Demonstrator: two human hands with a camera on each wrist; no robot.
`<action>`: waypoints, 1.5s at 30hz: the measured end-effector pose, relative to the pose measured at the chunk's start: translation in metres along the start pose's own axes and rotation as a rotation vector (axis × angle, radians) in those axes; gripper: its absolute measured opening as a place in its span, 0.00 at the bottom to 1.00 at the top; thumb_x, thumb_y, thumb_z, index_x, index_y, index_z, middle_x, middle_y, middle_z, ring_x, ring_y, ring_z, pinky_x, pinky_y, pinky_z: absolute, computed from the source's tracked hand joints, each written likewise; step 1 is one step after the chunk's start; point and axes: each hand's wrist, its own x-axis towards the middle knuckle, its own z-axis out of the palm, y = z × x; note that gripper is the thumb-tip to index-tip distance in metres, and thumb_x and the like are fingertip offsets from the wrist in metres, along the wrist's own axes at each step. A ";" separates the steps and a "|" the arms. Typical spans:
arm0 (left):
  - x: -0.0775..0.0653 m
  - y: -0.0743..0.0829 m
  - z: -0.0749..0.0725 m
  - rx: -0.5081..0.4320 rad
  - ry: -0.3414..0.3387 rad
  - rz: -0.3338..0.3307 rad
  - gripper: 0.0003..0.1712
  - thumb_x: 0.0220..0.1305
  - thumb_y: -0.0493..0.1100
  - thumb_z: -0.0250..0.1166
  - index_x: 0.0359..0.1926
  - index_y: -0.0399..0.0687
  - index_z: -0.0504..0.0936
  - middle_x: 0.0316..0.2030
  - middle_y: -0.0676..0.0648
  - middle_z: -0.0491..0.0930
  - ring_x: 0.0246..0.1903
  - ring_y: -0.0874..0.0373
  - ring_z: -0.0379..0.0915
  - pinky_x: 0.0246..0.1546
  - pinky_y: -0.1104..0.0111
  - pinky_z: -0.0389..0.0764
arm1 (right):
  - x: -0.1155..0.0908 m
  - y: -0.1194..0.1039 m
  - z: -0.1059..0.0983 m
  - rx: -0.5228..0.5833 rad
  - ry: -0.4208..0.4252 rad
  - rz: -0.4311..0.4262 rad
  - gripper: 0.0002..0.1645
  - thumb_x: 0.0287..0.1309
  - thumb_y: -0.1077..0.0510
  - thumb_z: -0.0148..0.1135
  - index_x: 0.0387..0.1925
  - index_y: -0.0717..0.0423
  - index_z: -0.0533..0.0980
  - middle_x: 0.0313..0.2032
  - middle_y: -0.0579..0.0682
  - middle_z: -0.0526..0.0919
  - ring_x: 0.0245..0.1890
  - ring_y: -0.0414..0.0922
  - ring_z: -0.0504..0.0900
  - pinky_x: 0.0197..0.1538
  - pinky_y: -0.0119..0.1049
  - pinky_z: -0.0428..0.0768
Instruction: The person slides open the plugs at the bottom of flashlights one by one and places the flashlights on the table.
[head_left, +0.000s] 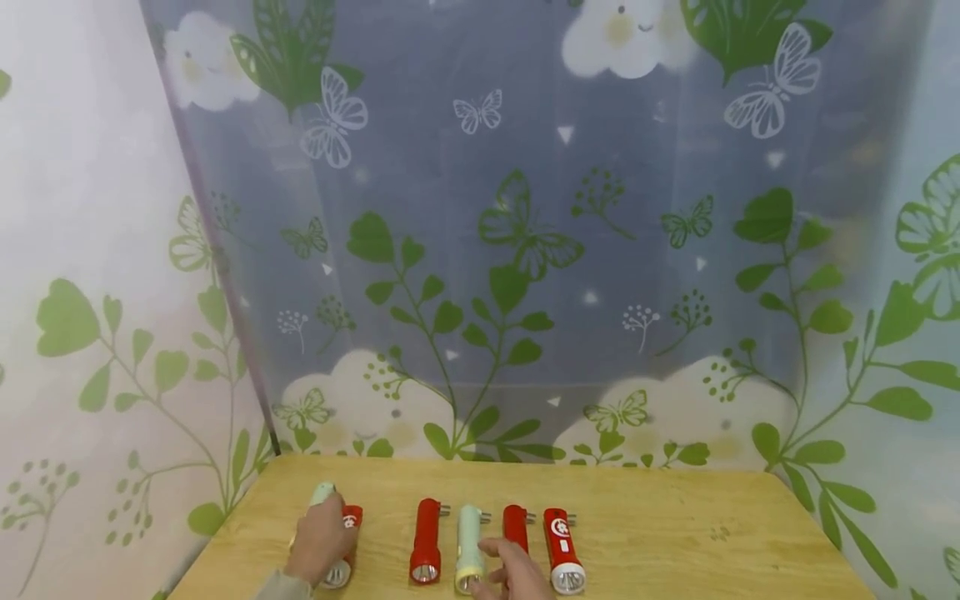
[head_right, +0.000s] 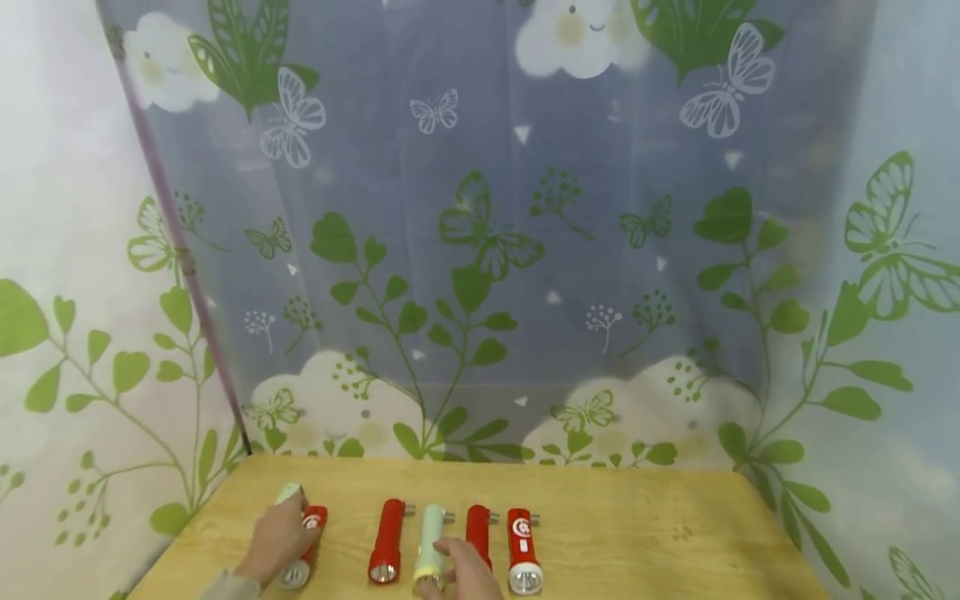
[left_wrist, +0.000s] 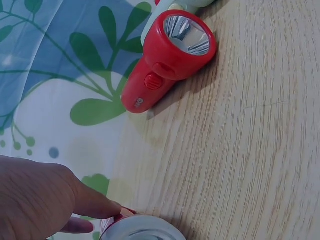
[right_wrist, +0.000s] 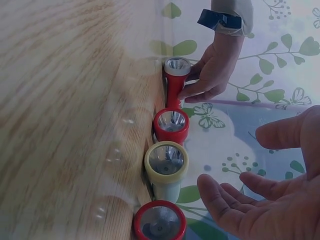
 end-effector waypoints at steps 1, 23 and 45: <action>0.000 0.000 0.001 0.002 -0.001 0.001 0.14 0.51 0.35 0.66 0.39 0.31 0.76 0.31 0.38 0.81 0.29 0.49 0.77 0.27 0.61 0.81 | 0.000 0.000 0.000 -0.007 0.003 0.011 0.33 0.63 0.51 0.68 0.63 0.63 0.71 0.62 0.64 0.75 0.48 0.51 0.80 0.45 0.48 0.82; 0.000 -0.002 0.009 -0.055 -0.061 -0.025 0.24 0.48 0.38 0.68 0.47 0.32 0.74 0.34 0.38 0.81 0.28 0.49 0.77 0.24 0.62 0.79 | 0.003 0.000 -0.002 -0.074 0.040 0.027 0.31 0.61 0.53 0.69 0.62 0.60 0.73 0.59 0.62 0.77 0.45 0.46 0.80 0.39 0.39 0.79; 0.000 0.006 0.011 -0.097 0.034 -0.030 0.35 0.50 0.38 0.70 0.59 0.30 0.73 0.42 0.33 0.85 0.35 0.45 0.83 0.31 0.57 0.84 | -0.002 -0.015 -0.016 -0.067 0.074 0.021 0.30 0.64 0.54 0.66 0.66 0.55 0.71 0.59 0.58 0.78 0.47 0.48 0.81 0.46 0.47 0.83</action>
